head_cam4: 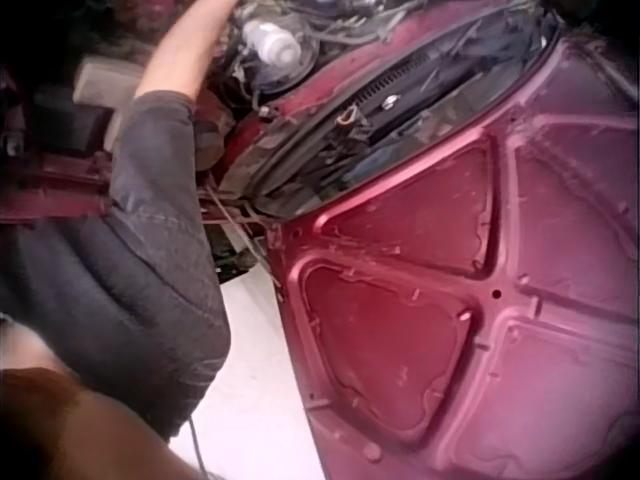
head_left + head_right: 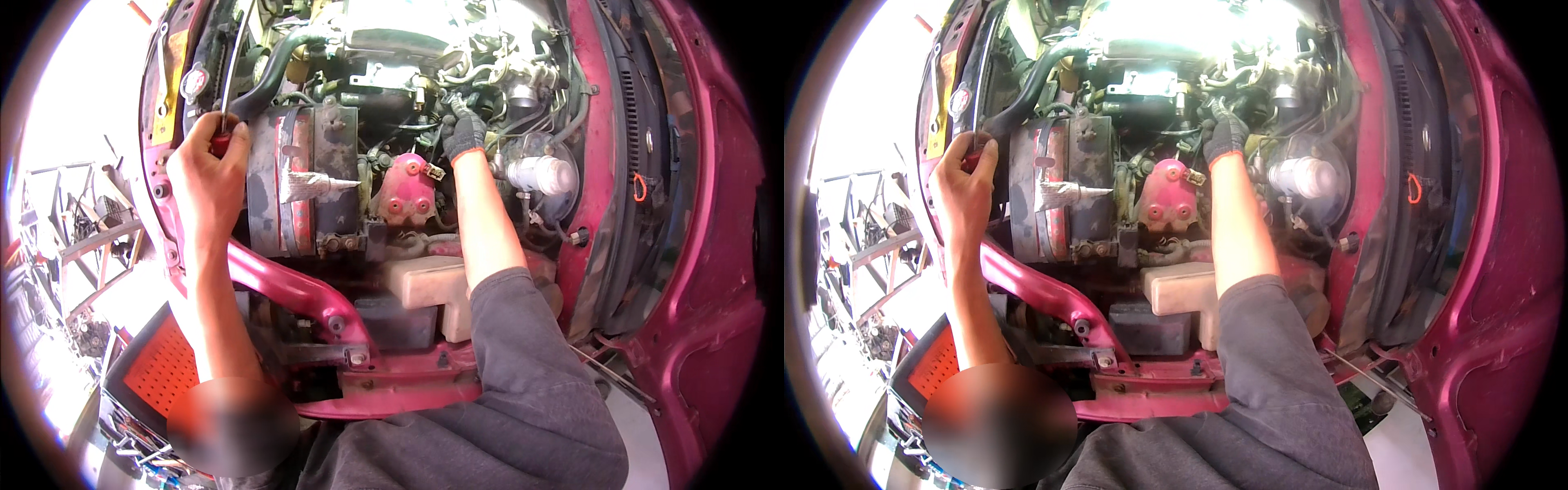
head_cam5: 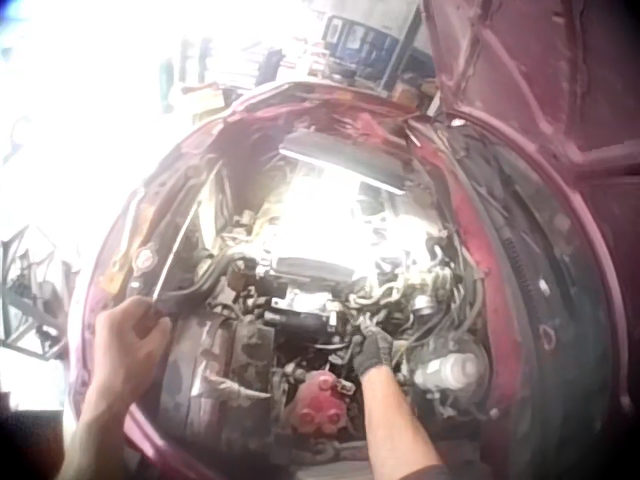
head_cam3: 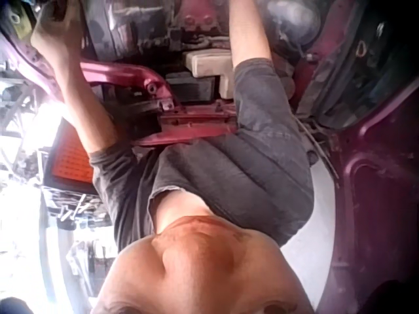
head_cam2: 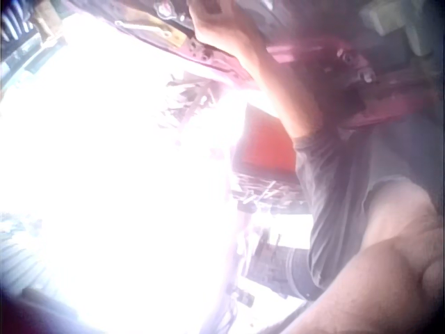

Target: The person disconnects electrical connectors and a hose from a car engine by hand and with a screwdriver, applies a substance from a tube to a component, and reconnects the parts.

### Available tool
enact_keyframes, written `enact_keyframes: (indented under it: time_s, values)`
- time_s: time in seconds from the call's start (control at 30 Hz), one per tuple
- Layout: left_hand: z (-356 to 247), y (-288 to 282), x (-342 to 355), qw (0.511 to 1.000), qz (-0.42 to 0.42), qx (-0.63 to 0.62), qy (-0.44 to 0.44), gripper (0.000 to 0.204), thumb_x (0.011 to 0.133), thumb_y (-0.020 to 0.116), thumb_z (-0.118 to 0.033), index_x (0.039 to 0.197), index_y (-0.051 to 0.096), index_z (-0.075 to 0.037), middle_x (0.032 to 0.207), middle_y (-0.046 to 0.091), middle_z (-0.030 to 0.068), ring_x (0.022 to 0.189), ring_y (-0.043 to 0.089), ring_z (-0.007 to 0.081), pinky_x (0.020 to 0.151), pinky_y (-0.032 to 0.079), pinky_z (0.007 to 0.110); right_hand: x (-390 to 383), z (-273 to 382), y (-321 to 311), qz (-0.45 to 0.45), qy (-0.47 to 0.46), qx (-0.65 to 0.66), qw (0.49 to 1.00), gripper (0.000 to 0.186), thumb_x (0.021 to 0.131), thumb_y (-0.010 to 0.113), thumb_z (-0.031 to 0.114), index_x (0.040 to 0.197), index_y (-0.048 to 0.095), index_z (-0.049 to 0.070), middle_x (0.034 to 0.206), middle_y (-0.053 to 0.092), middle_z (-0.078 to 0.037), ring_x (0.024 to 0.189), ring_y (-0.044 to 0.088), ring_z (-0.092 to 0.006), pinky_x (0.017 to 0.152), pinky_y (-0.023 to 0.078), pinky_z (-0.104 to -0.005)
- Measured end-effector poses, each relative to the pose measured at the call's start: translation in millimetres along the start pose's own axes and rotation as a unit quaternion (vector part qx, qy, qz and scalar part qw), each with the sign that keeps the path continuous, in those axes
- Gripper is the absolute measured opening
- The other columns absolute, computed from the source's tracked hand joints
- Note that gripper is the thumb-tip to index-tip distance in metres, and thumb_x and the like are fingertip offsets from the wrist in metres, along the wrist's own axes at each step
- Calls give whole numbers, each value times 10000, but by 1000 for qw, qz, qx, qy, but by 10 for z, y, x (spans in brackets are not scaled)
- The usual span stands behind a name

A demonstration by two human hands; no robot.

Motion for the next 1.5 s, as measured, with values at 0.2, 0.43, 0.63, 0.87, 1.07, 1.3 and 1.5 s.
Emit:
enact_keyframes:
  time_s: [0.2, 0.43, 0.63, 0.87, 1.07, 1.3, 1.5]
  values:
    - [118, -14, 14, 999, -4, 23, -37, 162, 861, 649, -143, 937, 671, -2, 724, 653, 77, 651, 582, 123, 655, 475, 277, -73, 20, 75, -80, -28, 28, 996, 150, 801, 747, 90, 740, 612, 66, 652, 631, -73, 416, 459, -116, 375, 319, -242]
    - [171, 38, 26, 999, 0, 19, -35, 157, 861, 654, -140, 938, 676, -4, 711, 642, 66, 636, 565, 122, 638, 466, 275, 88, 142, 42, -105, -115, 2, 988, 107, 808, 725, 82, 766, 636, 41, 647, 623, -65, 417, 468, -120, 377, 329, -249]
    - [169, 60, 29, 999, 6, 31, -34, 158, 863, 659, -139, 941, 679, -3, 719, 645, 69, 640, 566, 118, 638, 469, 274, 159, 172, 128, -34, -138, -40, 989, 49, 867, 647, 61, 900, 655, 26, 686, 635, -89, 439, 504, -127, 394, 365, -234]
    - [175, 35, 25, 999, -5, 45, -30, 160, 862, 664, -143, 949, 686, -10, 727, 655, 67, 652, 581, 119, 645, 474, 271, 166, 109, 175, 35, -133, -64, 988, 111, 944, 555, 92, 1024, 540, 15, 715, 629, -157, 456, 581, -196, 357, 397, -255]
    - [146, 79, 46, 999, 5, 42, -22, 165, 858, 666, -147, 951, 688, -12, 728, 659, 68, 655, 587, 123, 656, 478, 276, 92, 128, 173, 26, -147, -57, 987, 106, 940, 585, 114, 932, 513, 36, 719, 641, -154, 498, 625, -203, 362, 427, -254]
    - [116, 66, 22, 999, 4, 38, -21, 164, 855, 658, -144, 939, 684, -5, 726, 661, 77, 653, 593, 130, 652, 478, 278, 104, 192, 320, 79, 18, -86, 993, 84, 864, 678, 121, 942, 678, 89, 671, 608, -29, 439, 478, -72, 356, 332, -168]
    - [57, 50, 33, 999, 1, 39, -4, 159, 858, 658, -142, 934, 677, -4, 712, 642, 68, 642, 564, 111, 636, 464, 264, 261, 69, 343, 97, 57, -52, 992, 75, 895, 578, 91, 927, 644, 74, 667, 575, -31, 461, 480, -57, 350, 325, -144]
Point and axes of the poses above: each hand's wrist, its own x-axis towards the middle knuckle, its own y-axis out of the palm, z = x × y, the point moved 9 cm from there along x, towards the middle knuckle
